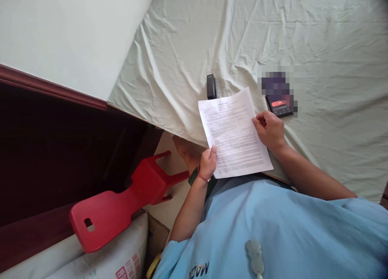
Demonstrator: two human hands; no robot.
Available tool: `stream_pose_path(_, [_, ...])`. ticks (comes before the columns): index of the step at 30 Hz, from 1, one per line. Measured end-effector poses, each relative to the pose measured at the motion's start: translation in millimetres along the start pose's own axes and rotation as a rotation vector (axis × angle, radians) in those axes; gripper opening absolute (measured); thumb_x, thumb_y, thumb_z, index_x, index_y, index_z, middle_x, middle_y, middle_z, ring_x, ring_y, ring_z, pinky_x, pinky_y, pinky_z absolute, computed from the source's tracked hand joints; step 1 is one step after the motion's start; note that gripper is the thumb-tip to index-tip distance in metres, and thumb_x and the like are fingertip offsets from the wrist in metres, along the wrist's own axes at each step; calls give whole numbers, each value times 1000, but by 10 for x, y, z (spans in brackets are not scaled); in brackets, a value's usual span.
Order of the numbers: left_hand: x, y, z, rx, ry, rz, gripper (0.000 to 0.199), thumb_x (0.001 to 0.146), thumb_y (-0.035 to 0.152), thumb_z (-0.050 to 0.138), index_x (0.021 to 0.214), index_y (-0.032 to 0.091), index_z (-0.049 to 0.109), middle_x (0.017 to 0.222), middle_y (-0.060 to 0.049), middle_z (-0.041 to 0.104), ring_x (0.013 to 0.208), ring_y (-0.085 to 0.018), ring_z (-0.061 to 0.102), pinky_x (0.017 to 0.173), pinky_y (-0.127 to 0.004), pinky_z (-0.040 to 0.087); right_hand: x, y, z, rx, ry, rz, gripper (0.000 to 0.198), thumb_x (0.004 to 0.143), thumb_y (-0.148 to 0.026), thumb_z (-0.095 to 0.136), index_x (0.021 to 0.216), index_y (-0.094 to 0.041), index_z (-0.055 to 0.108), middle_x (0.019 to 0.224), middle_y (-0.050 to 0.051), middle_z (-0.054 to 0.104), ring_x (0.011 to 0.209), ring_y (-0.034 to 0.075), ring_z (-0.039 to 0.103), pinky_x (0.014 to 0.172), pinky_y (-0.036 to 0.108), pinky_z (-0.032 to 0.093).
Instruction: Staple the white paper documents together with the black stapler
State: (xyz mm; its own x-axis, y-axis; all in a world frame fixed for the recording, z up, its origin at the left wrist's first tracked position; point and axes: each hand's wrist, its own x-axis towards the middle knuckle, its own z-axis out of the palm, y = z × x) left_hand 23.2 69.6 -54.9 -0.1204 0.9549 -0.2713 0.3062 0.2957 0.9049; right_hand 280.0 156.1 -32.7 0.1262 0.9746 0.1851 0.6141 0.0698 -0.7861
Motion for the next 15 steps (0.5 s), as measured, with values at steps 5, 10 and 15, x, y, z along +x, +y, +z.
stream_pose_path(5, [-18,41,15,18,9,-12,66,93,74,44,80,13,63,80,-9,65,76,-19,56,73,-31,45,7,-11,16,11,1,6,17,90,-37,58,81,-24,56,77,3,64,66,20,55,66,35,42])
stream_pose_path(10, [4,57,-13,73,1,-9,71,90,81,42,78,14,62,80,-9,64,75,-19,56,75,-32,46,3,8,30,25,26,4,17,89,-40,58,81,-25,58,77,4,64,68,21,56,67,36,41])
stream_pose_path(15, [13,52,-33,176,-29,-28,80,84,91,33,72,16,56,74,-9,60,69,-18,50,67,-31,43,-5,64,66,25,32,34,24,89,-47,60,80,-25,59,75,10,64,65,23,53,64,39,35])
